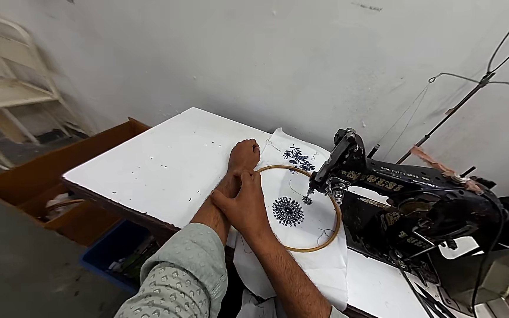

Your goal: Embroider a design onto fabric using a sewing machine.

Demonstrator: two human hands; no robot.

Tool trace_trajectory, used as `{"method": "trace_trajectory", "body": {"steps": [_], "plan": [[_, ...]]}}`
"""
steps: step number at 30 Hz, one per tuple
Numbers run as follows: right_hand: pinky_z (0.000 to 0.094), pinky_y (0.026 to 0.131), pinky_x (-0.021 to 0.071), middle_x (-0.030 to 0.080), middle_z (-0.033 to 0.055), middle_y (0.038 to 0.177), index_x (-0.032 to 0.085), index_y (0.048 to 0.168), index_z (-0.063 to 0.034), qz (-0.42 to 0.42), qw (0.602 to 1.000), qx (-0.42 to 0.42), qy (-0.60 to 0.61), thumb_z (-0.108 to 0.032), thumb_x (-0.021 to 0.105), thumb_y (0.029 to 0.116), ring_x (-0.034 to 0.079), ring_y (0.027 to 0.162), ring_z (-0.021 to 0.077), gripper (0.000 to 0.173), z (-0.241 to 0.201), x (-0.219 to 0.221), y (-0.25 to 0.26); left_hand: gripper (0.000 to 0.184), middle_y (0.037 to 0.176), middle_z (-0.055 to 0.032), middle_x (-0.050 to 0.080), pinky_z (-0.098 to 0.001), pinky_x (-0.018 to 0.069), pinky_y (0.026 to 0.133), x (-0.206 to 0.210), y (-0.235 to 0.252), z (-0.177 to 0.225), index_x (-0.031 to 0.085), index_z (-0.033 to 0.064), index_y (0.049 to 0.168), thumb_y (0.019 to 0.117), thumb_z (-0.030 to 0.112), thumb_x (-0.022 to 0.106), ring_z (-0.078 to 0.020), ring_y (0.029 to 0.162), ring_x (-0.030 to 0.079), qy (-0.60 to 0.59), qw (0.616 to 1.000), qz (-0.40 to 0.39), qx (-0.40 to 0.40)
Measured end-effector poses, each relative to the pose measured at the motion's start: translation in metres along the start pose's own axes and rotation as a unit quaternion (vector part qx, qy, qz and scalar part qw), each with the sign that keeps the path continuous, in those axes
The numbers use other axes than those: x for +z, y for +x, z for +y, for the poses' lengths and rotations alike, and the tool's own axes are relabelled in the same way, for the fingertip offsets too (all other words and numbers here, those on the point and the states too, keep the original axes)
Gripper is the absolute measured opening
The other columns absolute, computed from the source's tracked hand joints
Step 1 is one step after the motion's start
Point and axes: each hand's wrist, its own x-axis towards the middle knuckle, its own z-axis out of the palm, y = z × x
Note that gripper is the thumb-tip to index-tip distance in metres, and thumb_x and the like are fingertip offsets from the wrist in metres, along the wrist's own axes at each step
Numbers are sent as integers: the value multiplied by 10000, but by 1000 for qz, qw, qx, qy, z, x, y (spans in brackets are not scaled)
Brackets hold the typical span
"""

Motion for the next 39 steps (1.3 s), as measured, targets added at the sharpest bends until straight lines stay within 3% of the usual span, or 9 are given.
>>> {"method": "trace_trajectory", "body": {"steps": [8,10,14,17,22,26,28,35,39], "plan": [[333,506,490,615,1,726,661,974,-116,2,1000,7,20,-345,774,890,576,577,126,269,1,-9,-13,246,910,-148,704,-541,537,818,2,-2,-2,711,37,1009,1032,171,506,-310,903,689,-16,1000,21,0],[351,561,502,613,1,760,662,916,-136,11,1000,-9,9,-361,793,867,592,648,138,265,1,-7,-12,254,954,-165,702,-539,527,854,-9,-11,14,702,20,1040,1046,162,493,-325,947,681,-8,1000,-2,-21],[495,882,529,533,186,1312,596,1305,-32,2,1000,-10,19,-368,836,814,582,1124,314,642,1,-6,-5,298,1132,-250,679,-568,465,977,-40,-37,56,657,-52,1202,1084,127,450,-393,1092,647,-24,996,-61,-57],[430,760,547,593,138,1155,600,1314,-33,10,999,10,33,-347,825,838,625,907,236,613,0,-7,-6,293,1112,-233,684,-558,472,967,-36,-27,46,666,-35,1195,1086,134,452,-375,1077,650,-27,996,-69,-54],[337,540,510,629,-19,724,682,964,-137,-2,1000,1,6,-422,786,877,593,598,117,315,9,-7,-11,252,948,-152,712,-533,544,846,5,-1,-3,717,32,1032,1035,169,506,-309,937,695,-8,1000,24,15],[475,842,527,555,148,1210,639,1183,-48,-8,1000,-23,8,-420,812,838,587,1053,283,536,7,-7,-9,280,1135,-205,681,-531,467,983,-29,-17,39,665,-17,1192,1084,132,454,-344,1108,642,2,993,-91,-76],[454,817,543,520,170,1332,559,1365,-34,-5,1000,-8,23,-440,817,830,609,1021,264,719,11,-6,-7,273,1027,-177,697,-530,522,896,-12,-10,16,694,7,1086,1055,160,469,-325,1012,676,14,999,-40,-11],[326,553,518,633,-5,714,691,934,-107,-65,998,-26,7,-384,687,969,597,592,116,280,12,-22,-23,250,1004,-147,713,-528,540,893,3,-2,1,713,39,1061,1037,171,502,-300,993,693,6,1000,-2,6],[272,541,483,588,-43,646,689,815,-133,-141,982,-115,-47,-369,606,992,562,570,65,306,33,-57,-55,259,993,-144,722,-525,547,873,0,-1,-4,721,37,1082,1046,188,512,-293,942,701,-49,998,9,33]]}}
